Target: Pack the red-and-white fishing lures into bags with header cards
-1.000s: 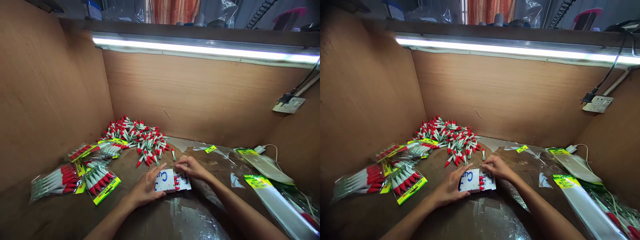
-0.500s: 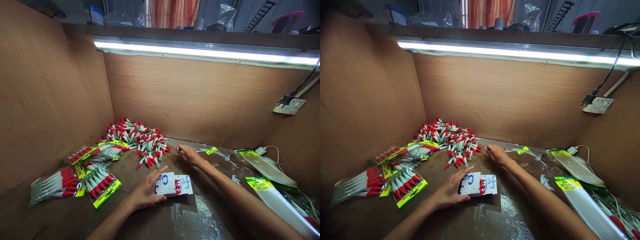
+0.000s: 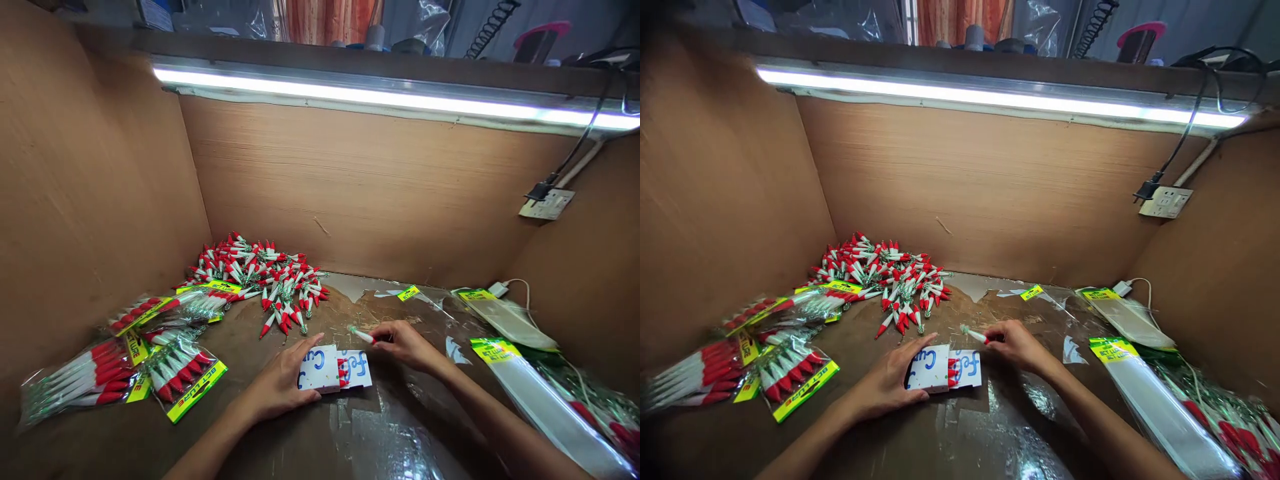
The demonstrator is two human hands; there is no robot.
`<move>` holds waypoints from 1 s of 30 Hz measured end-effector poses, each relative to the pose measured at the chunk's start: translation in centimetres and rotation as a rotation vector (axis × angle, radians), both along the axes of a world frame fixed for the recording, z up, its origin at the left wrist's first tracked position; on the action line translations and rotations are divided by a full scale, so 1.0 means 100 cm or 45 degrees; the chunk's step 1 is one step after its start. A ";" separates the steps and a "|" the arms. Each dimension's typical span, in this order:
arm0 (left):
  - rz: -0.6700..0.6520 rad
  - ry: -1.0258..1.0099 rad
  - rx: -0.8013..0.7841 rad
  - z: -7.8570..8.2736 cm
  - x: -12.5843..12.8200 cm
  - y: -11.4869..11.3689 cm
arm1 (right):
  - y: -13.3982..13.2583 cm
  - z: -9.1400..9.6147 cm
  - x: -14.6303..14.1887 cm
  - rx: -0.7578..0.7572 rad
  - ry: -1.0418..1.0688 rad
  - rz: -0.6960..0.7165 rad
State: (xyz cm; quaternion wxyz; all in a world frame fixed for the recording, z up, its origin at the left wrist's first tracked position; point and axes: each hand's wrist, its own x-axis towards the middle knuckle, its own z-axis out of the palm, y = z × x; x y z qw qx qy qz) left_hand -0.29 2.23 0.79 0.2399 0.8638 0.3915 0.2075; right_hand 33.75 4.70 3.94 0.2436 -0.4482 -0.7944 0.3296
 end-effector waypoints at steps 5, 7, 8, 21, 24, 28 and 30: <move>0.001 0.013 -0.003 0.002 0.002 -0.001 | -0.010 -0.001 -0.006 0.377 -0.490 0.053; 0.001 0.009 -0.003 0.004 0.004 -0.002 | -0.009 -0.004 -0.022 0.452 -0.549 0.070; 0.003 0.005 -0.004 0.005 0.004 -0.003 | -0.008 -0.005 -0.031 0.470 -0.547 0.078; 0.035 -0.028 -0.021 0.006 0.002 -0.008 | 0.017 -0.004 -0.063 0.317 -0.350 0.516; 0.032 -0.035 -0.020 0.006 0.002 -0.008 | 0.050 0.013 -0.069 0.154 -0.355 0.404; 0.020 -0.024 -0.008 0.007 0.001 -0.008 | 0.110 0.022 -0.096 0.206 -0.346 -0.086; 0.025 -0.019 -0.006 0.008 0.002 -0.008 | 0.133 0.019 -0.111 0.199 -0.357 -0.192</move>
